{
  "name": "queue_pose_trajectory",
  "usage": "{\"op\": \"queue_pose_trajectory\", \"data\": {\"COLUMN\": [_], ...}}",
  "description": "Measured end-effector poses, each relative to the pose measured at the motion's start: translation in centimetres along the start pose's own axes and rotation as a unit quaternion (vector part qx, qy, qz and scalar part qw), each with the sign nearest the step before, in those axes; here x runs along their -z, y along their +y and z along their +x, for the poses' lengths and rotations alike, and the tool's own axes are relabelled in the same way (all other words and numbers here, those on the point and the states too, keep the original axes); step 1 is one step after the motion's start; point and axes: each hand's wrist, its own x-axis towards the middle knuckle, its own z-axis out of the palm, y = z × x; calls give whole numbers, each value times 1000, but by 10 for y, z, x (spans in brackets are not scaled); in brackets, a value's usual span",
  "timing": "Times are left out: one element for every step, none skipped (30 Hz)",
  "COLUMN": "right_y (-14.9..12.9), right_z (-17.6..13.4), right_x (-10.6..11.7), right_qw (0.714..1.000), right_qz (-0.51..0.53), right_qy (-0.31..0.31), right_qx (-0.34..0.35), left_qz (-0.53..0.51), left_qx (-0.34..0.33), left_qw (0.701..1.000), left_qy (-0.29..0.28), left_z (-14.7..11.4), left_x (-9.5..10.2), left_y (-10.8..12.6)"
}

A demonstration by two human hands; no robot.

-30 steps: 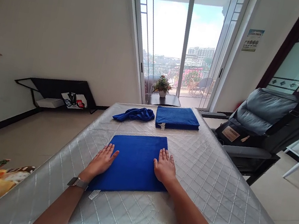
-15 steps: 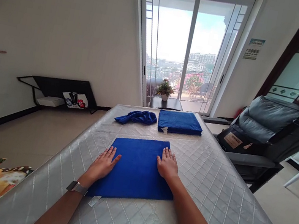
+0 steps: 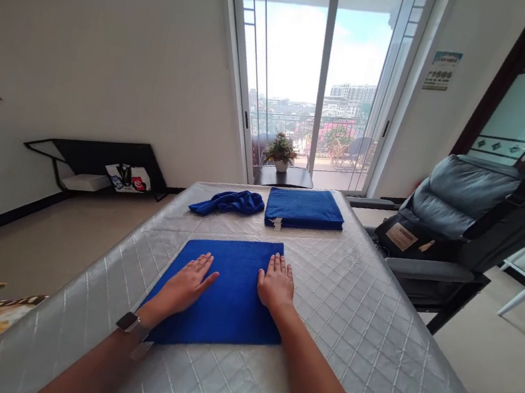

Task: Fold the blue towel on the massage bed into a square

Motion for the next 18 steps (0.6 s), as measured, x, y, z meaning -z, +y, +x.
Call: {"op": "queue_pose_trajectory", "data": {"right_y": [1, 1, 2, 3, 4, 6, 7, 7, 8, 8, 8, 7, 6, 5, 4, 3, 3, 2], "right_z": [0, -1, -1, -2, -2, -3, -3, -3, -3, -3, -3, -3, -3, -3, -3, -3, -3, -2], "right_x": [0, -1, -1, -2, -2, -2, -2, -2, -2, -2, -2, -1, -1, -1, -1, -1, -1, -1], "right_qw": [1000, 1000, 1000, 1000, 1000, 999, 999, 999, 998, 999, 999, 999, 999, 999, 1000, 1000, 999, 1000], "right_qz": [3, 4, 2, -2, -9, -17, -24, -30, -31, -29, -24, -17, -10, -3, 3, 9, 13, 16], "right_qy": [4, 10, 16, 19, 19, 16, 11, 7, 5, 6, 9, 12, 16, 20, 23, 25, 26, 25], "right_qx": [1, 3, 6, 11, 18, 27, 35, 42, 45, 44, 42, 37, 31, 25, 20, 15, 12, 10], "left_qz": [-9, -18, -28, -38, -47, -55, -62, -67, -70, -71, -71, -68, -63, -56, -49, -42, -36, -31], "left_qx": [-31, -60, -85, -109, -129, -144, -157, -165, -169, -167, -163, -156, -147, -135, -122, -107, -89, -69], "left_qw": [999, 998, 996, 993, 990, 988, 986, 984, 983, 983, 984, 985, 987, 989, 991, 993, 994, 995], "left_qy": [-16, -25, -24, -18, -11, -7, -6, -7, -9, -11, -11, -11, -13, -20, -29, -40, -51, -60], "left_z": [7, 15, 24, 33, 42, 50, 57, 63, 66, 68, 68, 67, 65, 63, 61, 58, 56, 53], "left_x": [1, 1, 1, 1, 0, -1, -4, -6, -10, -13, -16, -18, -19, -19, -19, -18, -16, -15], "left_y": [20, 41, 61, 81, 99, 113, 125, 133, 137, 137, 134, 128, 119, 108, 96, 83, 68, 53]}}
